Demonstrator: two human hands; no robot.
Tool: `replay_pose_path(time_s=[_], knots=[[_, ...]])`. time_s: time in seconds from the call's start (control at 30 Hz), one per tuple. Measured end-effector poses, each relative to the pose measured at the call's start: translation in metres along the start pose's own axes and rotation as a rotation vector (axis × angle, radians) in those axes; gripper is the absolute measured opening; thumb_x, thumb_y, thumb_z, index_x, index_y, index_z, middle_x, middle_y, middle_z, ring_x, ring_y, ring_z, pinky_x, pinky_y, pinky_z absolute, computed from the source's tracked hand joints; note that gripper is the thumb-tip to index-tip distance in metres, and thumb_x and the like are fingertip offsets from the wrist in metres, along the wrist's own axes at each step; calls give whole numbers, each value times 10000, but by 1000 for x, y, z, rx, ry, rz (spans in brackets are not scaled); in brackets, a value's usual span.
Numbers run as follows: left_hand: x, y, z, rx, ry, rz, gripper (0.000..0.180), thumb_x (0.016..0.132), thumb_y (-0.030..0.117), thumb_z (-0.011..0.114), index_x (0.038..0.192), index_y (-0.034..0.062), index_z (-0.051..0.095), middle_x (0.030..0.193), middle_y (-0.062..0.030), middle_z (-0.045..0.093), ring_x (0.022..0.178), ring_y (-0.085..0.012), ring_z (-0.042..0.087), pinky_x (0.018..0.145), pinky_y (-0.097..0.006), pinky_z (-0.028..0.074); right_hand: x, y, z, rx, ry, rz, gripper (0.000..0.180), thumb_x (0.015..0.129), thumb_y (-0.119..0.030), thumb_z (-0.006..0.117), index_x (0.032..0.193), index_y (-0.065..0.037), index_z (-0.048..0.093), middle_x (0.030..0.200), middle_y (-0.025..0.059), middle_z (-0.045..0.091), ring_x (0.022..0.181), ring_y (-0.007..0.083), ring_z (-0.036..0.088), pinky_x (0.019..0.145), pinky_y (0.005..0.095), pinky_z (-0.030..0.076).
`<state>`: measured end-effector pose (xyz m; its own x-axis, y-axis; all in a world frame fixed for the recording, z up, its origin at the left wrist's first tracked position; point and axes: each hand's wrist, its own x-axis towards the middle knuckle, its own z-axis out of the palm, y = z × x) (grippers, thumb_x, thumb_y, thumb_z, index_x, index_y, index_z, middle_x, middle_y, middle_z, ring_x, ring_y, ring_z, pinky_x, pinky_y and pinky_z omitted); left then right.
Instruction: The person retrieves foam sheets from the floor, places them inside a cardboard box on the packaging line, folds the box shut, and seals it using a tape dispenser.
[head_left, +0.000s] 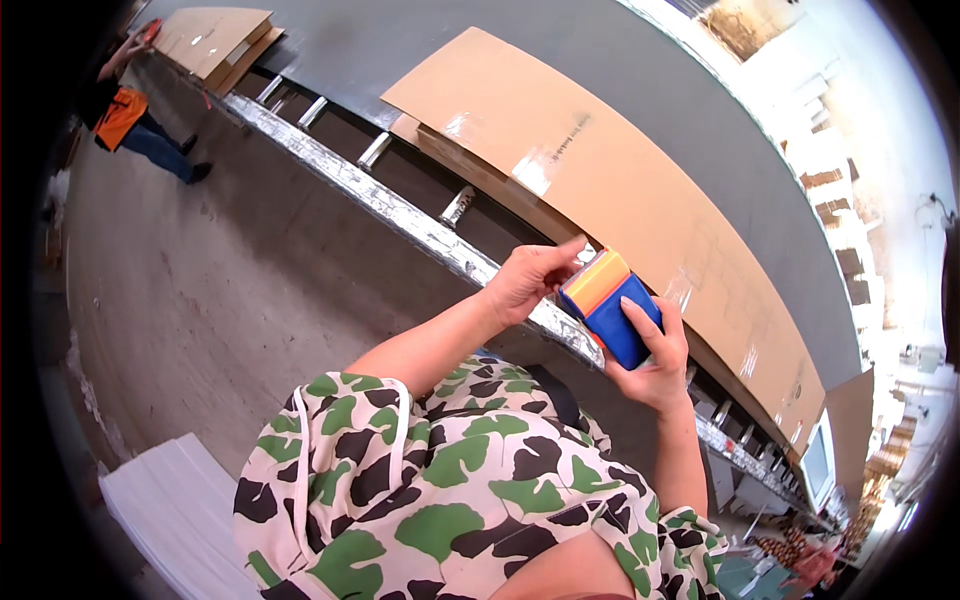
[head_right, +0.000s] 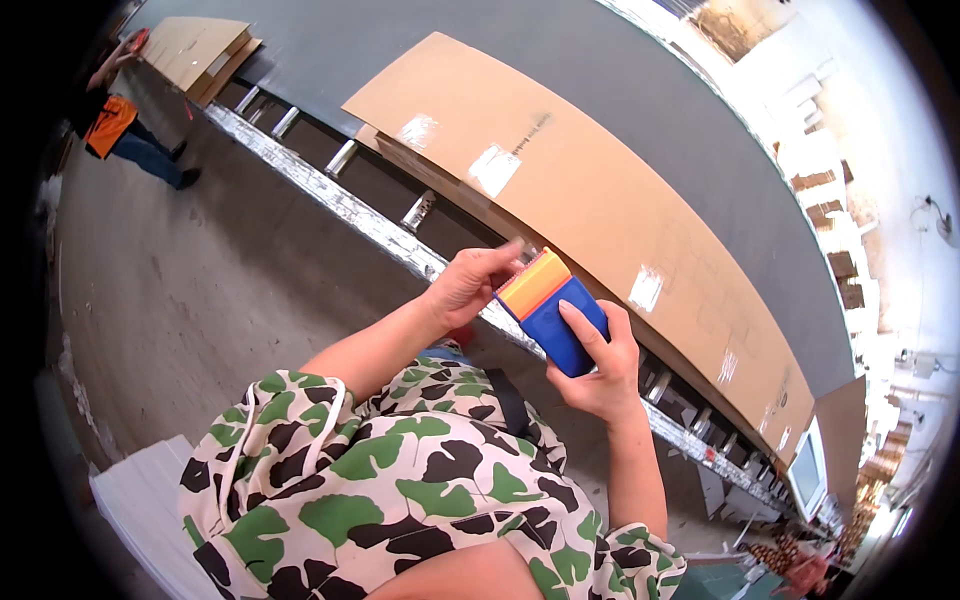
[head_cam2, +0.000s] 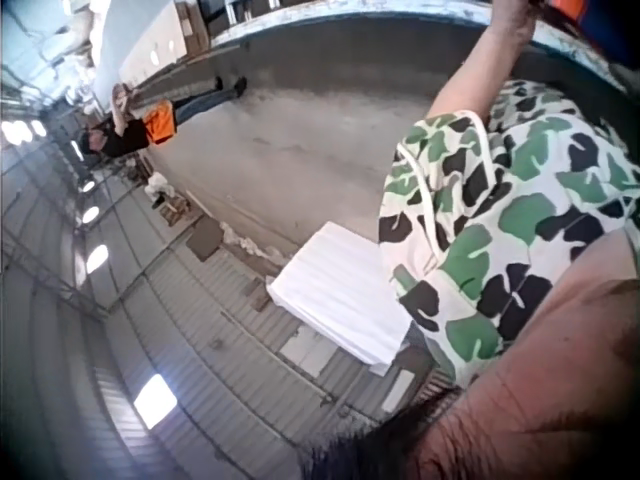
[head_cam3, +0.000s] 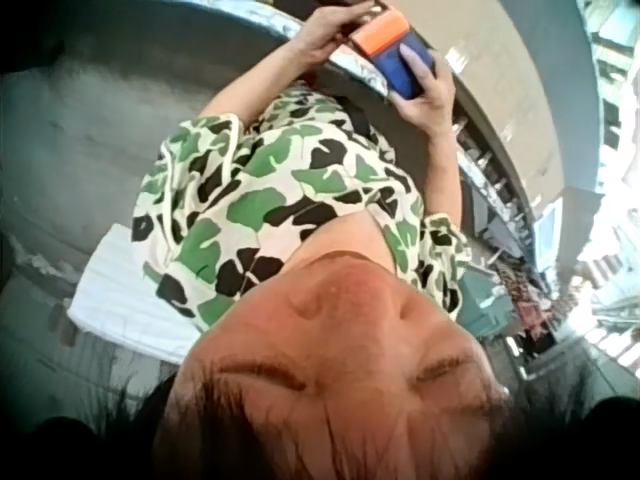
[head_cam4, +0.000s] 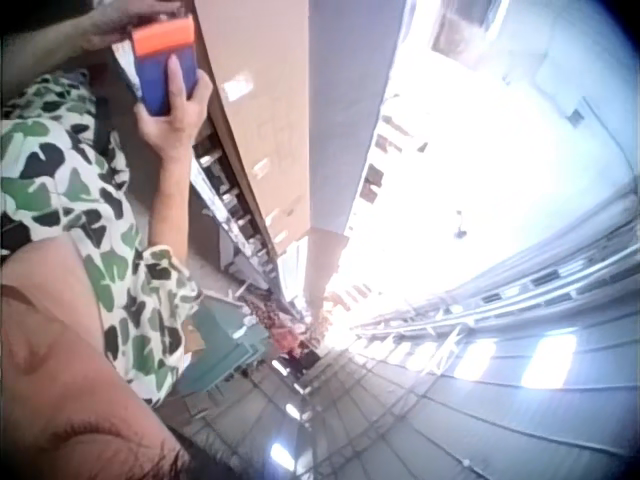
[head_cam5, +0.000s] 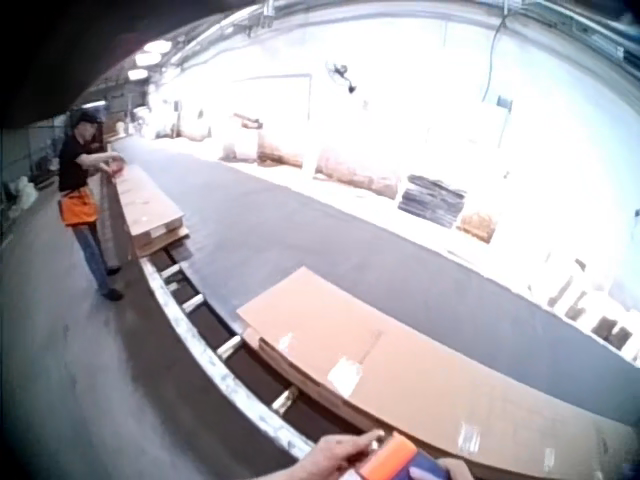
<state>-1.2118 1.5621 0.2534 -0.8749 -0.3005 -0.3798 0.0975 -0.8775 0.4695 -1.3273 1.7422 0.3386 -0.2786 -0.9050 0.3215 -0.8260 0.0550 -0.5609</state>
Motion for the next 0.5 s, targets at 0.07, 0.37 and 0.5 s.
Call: replay_pose_path(time_s=[0.07,0.37,0.5], knots=[[0,1,-1,22,62,94,215,874,212,694,822,3,689,780,-30,665,653,-73,593,596,-201,451,13,-1,3,-41,-37,-40,698,508,-91,739,1192,-172,627,1067,193,542,896,339,598,755,396,517],[8,69,-83,821,633,870,249,787,159,770,624,28,634,702,9,574,635,-66,503,583,-243,417,34,-12,3,-362,-253,-63,717,527,-188,808,1216,-238,613,1062,183,553,881,341,610,729,410,529],[30,131,-114,986,867,1206,160,782,163,745,712,36,678,744,-67,619,689,-193,589,635,-302,460,56,5,3,-411,-264,-112,675,562,-189,777,1214,-208,604,980,165,545,831,332,598,687,416,515]])
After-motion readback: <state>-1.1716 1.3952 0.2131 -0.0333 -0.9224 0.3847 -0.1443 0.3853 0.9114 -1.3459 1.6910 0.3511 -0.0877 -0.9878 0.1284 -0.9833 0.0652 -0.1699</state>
